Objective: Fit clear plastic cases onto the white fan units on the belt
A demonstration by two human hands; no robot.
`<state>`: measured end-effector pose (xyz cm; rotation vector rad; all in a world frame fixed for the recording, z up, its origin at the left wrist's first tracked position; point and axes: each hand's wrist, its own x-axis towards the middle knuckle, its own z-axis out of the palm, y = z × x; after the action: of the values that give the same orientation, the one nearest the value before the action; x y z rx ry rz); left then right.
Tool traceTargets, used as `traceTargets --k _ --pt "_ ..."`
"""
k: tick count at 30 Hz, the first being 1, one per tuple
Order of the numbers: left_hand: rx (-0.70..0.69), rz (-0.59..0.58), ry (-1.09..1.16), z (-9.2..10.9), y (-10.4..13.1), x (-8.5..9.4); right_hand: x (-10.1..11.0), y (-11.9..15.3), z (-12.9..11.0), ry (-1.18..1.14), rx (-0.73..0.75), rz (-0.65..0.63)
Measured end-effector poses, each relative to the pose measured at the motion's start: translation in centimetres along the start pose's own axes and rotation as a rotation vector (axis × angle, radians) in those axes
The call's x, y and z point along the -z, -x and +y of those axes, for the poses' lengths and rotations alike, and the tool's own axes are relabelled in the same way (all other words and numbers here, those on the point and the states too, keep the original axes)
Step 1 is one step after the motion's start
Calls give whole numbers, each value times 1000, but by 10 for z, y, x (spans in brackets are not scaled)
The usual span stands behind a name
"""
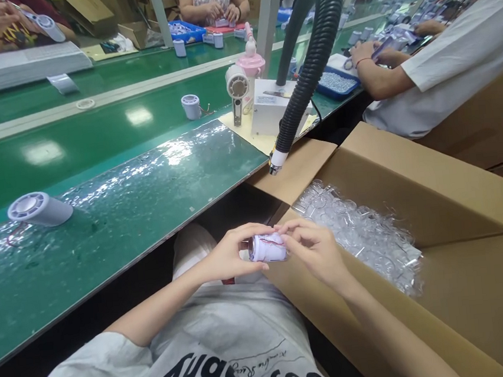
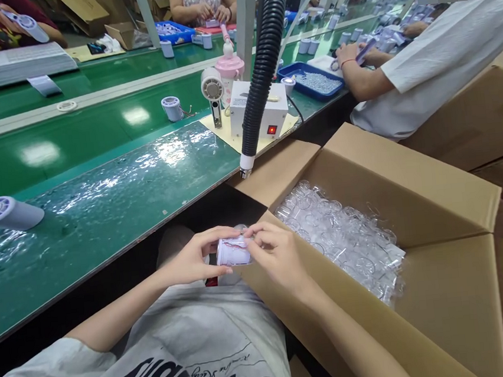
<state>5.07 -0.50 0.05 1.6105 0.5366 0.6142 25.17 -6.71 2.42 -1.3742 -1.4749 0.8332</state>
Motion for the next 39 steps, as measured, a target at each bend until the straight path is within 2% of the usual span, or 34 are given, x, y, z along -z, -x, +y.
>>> traceTargets --k 3,7,9,11,13,16,18,24,29,39 --pt "-17 16 72 -2 0 0 1 -2 3 -102 -27 40" --pt "30 17 134 1 1 0 4 -4 8 -306 -128 -11" --pt "93 42 164 4 2 0 6 -3 6 -361 -122 -69" --pt "164 75 238 8 3 1 9 0 4 -252 -27 -192" --pt "227 83 355 11 5 1 11 3 2 -40 136 -275" --pt "305 33 459 11 8 3 13 8 2 159 319 -251" --pt "293 -2 445 9 11 6 14 10 4 177 340 -246" --pt "83 -99 338 6 17 11 15 13 1 82 230 -297" --pt "-15 -101 291 11 18 11 14 13 -7 -39 82 -308" --pt "-87 -94 109 13 21 13 13 12 -14 -252 -166 -348"
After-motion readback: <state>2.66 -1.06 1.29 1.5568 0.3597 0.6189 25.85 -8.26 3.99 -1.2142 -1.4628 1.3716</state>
